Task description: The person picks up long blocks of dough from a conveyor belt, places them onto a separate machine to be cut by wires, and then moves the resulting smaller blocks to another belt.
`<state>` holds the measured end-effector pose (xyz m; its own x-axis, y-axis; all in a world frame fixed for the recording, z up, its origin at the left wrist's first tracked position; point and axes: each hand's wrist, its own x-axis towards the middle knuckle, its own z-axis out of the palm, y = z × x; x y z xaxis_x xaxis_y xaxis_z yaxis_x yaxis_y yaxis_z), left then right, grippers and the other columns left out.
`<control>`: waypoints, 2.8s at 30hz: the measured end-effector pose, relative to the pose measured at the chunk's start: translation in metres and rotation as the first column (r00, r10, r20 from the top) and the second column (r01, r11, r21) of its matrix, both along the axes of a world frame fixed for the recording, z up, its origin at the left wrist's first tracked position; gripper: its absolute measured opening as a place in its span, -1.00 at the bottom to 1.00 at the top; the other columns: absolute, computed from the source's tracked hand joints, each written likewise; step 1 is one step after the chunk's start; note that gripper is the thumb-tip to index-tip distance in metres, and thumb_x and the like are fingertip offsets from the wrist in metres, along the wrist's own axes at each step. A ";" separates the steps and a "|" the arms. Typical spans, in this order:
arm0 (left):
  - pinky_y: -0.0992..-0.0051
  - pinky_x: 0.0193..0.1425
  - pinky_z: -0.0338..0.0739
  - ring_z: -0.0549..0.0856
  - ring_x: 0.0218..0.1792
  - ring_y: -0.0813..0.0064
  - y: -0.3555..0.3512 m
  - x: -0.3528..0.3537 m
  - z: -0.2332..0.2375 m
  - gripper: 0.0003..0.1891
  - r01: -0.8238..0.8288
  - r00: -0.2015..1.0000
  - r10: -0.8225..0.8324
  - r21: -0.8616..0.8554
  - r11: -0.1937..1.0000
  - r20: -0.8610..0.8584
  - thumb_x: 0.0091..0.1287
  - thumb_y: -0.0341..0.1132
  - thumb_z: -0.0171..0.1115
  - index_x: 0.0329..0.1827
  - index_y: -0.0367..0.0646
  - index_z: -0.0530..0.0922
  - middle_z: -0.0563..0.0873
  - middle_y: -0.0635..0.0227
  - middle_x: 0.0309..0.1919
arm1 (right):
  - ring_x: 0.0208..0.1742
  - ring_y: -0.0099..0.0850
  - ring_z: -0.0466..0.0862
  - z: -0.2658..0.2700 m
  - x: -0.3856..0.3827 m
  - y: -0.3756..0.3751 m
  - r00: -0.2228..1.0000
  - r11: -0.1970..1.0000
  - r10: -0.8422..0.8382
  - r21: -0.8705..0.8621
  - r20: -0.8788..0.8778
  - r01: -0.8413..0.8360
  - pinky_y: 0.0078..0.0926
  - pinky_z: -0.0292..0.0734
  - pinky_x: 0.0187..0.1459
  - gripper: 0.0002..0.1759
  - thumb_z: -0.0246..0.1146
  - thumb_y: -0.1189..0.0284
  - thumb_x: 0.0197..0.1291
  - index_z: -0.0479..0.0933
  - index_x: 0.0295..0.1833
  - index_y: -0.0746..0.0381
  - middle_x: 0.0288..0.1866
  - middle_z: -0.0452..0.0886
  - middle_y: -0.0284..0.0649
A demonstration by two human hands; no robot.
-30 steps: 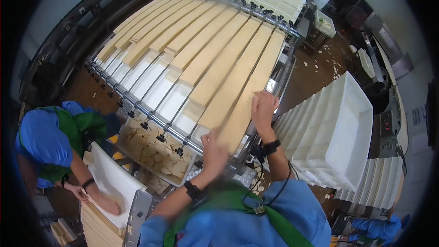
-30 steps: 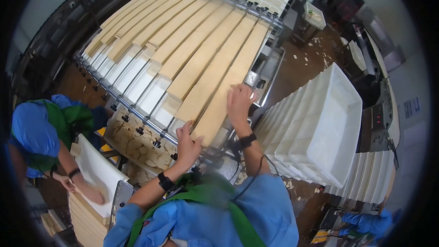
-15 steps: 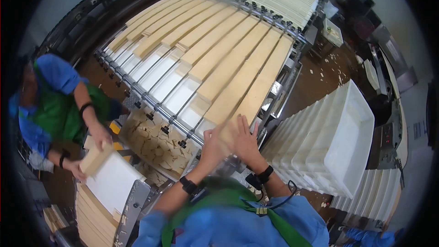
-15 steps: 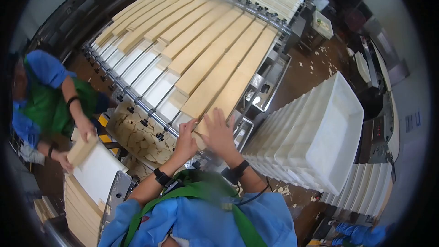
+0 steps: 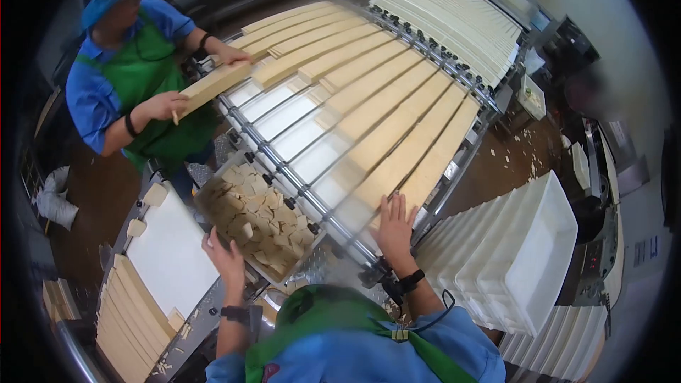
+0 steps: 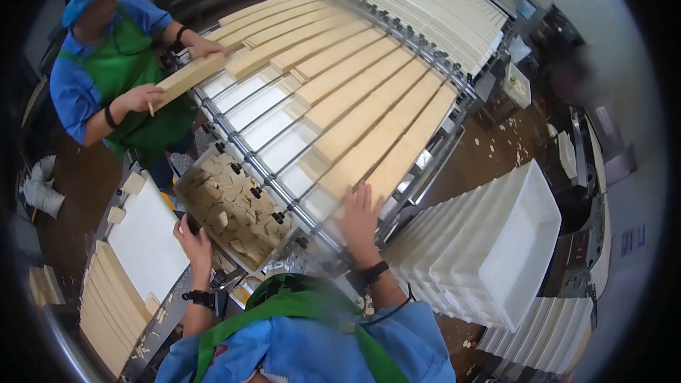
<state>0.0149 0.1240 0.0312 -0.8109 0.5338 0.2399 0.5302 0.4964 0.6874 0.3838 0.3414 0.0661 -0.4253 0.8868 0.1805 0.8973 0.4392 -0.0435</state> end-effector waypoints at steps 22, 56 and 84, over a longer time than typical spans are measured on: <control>-0.02 0.42 0.46 0.48 0.33 -0.24 -0.340 -0.112 -0.042 -0.11 -0.913 0.392 0.912 -0.066 0.402 0.121 0.27 -0.04 0.61 0.56 -0.31 0.39 0.35 -0.19 0.30 | 0.36 0.16 0.54 -0.016 -0.628 -0.261 0.003 -0.054 0.855 -0.094 -0.519 -0.994 0.03 0.43 0.44 -0.34 0.47 0.45 0.30 0.51 0.47 0.41 0.31 0.62 0.22; -0.09 0.40 0.49 0.57 0.30 -0.22 -0.203 -0.150 -0.006 -0.11 -0.437 0.884 0.467 -0.328 0.838 0.015 0.04 -0.19 0.68 0.49 -0.06 0.46 0.51 -0.04 0.33 | 0.18 0.14 0.59 -0.032 -0.525 -0.151 0.647 0.752 0.493 -0.089 -0.581 -0.653 0.04 0.51 0.31 -0.36 0.32 0.21 0.44 0.45 0.42 0.46 0.14 0.60 0.16; -0.03 0.08 0.65 0.69 0.02 -0.24 0.277 -0.112 0.122 -0.15 0.329 0.917 -0.377 -0.287 0.900 -0.132 0.07 -0.15 0.73 0.46 -0.10 0.52 0.47 -0.07 0.28 | 0.54 0.12 0.49 0.008 -0.348 0.330 0.993 0.977 -0.082 -0.205 -0.083 0.063 0.44 0.14 0.49 -0.09 0.11 -0.33 0.46 0.57 0.42 0.31 0.19 0.76 0.22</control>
